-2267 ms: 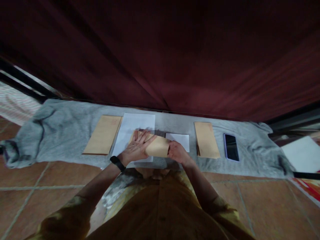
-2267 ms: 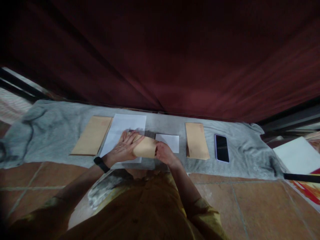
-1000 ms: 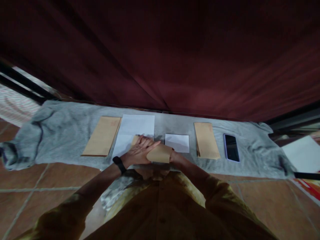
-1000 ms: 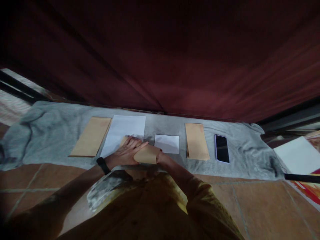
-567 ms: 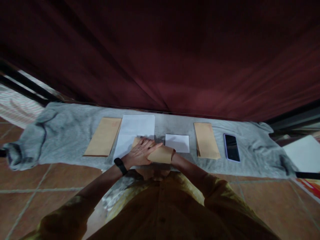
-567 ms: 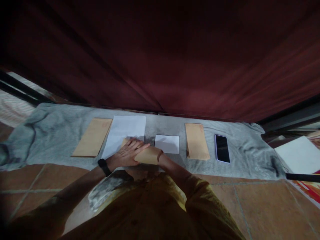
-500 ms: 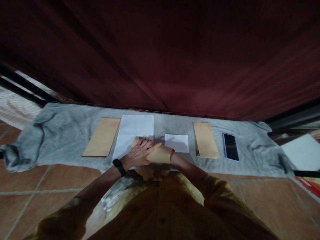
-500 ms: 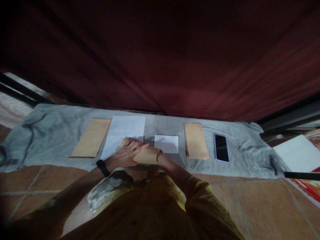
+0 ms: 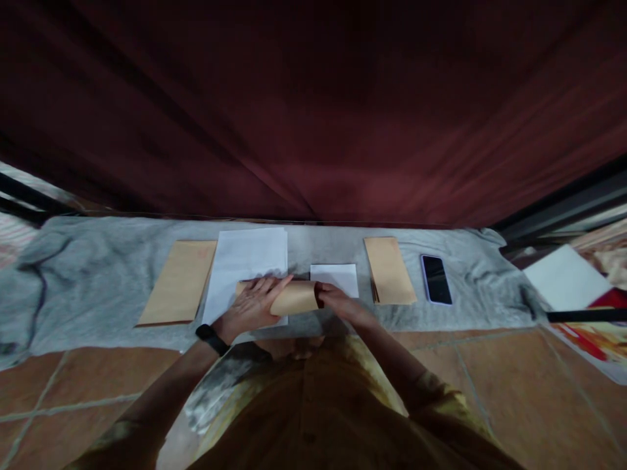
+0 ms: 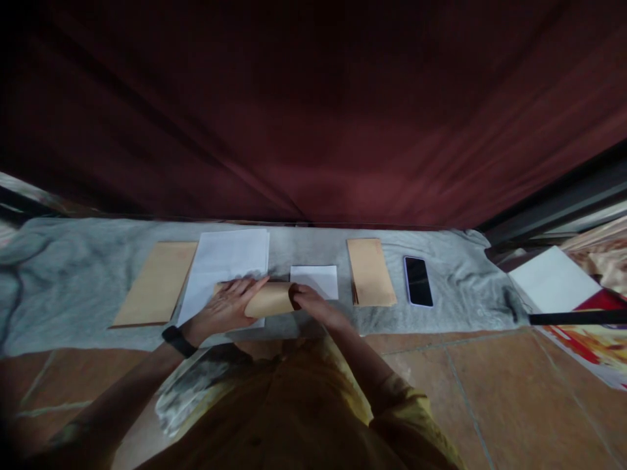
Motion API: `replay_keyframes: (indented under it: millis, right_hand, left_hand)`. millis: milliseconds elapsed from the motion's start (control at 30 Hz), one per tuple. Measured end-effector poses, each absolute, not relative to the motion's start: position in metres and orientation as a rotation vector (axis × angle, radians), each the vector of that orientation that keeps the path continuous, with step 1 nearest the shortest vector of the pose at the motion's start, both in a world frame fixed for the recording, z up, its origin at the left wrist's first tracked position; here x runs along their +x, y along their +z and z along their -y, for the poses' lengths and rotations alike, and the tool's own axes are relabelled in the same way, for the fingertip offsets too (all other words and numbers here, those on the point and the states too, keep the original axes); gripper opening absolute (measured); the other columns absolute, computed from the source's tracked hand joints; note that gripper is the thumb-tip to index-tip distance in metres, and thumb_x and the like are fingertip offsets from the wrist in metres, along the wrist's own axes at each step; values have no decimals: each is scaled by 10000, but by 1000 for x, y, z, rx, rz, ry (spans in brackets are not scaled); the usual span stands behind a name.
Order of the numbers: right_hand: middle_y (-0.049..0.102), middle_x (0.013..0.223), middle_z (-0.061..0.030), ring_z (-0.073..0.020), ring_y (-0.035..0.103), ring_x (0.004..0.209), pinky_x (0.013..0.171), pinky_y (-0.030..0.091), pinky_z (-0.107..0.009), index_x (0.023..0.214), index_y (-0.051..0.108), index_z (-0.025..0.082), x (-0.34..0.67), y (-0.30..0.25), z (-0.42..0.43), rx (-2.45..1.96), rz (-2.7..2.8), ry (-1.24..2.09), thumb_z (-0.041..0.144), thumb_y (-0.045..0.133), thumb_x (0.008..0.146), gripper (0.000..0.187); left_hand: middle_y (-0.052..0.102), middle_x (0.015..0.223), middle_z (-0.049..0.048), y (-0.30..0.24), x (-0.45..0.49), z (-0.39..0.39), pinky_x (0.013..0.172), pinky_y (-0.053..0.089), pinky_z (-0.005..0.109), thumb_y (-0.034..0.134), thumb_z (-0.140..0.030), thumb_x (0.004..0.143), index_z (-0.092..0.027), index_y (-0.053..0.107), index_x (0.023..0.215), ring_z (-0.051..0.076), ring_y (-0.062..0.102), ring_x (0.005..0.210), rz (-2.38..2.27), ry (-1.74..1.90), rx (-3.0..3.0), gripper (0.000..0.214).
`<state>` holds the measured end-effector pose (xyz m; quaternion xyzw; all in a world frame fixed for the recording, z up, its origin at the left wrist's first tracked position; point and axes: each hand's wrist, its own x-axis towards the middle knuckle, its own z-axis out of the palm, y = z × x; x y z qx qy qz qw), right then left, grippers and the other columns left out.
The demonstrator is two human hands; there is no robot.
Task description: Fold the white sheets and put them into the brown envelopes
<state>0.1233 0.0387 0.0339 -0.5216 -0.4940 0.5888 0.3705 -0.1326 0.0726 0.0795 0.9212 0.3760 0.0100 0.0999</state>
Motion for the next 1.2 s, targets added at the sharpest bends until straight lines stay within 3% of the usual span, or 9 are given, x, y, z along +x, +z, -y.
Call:
replay_keyframes:
  millis: [100,167,300,433,667,933,1200]
  right_hand:
    - [711,997,-40,-184,659,864,826,559,-343,1095,678,207,151,28,-27,-1426,1213,1383,366,487,951,287]
    - [691,1066,-68,-197,647,880,842,544,-361,1139,652,211,171,25,-18,-1665,1234,1038,375,472,951,307]
    - [618,1190,-196,-305,594,1097,959,472,-441,1287,557,116,194,18,-8,-2117,1367,389,396,567,923,459]
    - [614,1145,-215,-334,582,1086,929,450,-431,1274,517,91,188,10,-14,-2324,1449,183,403,674,879,528]
    - [653,1050,-164,-302,611,1023,894,441,-369,1137,544,120,183,8,-28,-2432,1418,247,328,716,826,412]
    - [646,1060,-164,-330,571,1075,977,432,-457,1010,567,156,180,3,-25,-2320,1344,293,265,680,796,266]
    - [625,781,-12,-212,590,759,758,493,-335,929,589,226,194,11,-11,-1875,1174,734,311,564,814,145]
  left_hand:
    - [561,1353,123,80,-139,-76,1080,385,433,728,-310,732,-268,137,1612,323,532,1262,-1187,53,2651,1061]
    - [553,1375,121,80,-143,-77,1032,426,429,736,-335,729,-273,103,1614,327,550,1241,-1241,43,2594,1089]
    - [540,1410,118,78,-146,-78,1004,452,432,746,-370,731,-279,73,1614,335,550,1250,-1256,56,2565,1114]
    - [549,1405,137,76,-146,-79,1018,452,441,745,-388,734,-252,87,1612,345,547,1260,-1246,94,2598,1106]
    - [556,1390,144,70,-157,-83,1050,437,475,742,-387,727,-251,106,1609,361,559,1252,-1305,83,2634,1096]
    - [550,1382,152,65,-157,-85,1073,429,464,743,-357,727,-228,122,1607,351,536,1283,-1260,99,2623,1084]
    - [541,1401,146,62,-161,-87,1068,436,463,756,-377,721,-241,114,1611,353,546,1275,-1257,95,2603,1106]
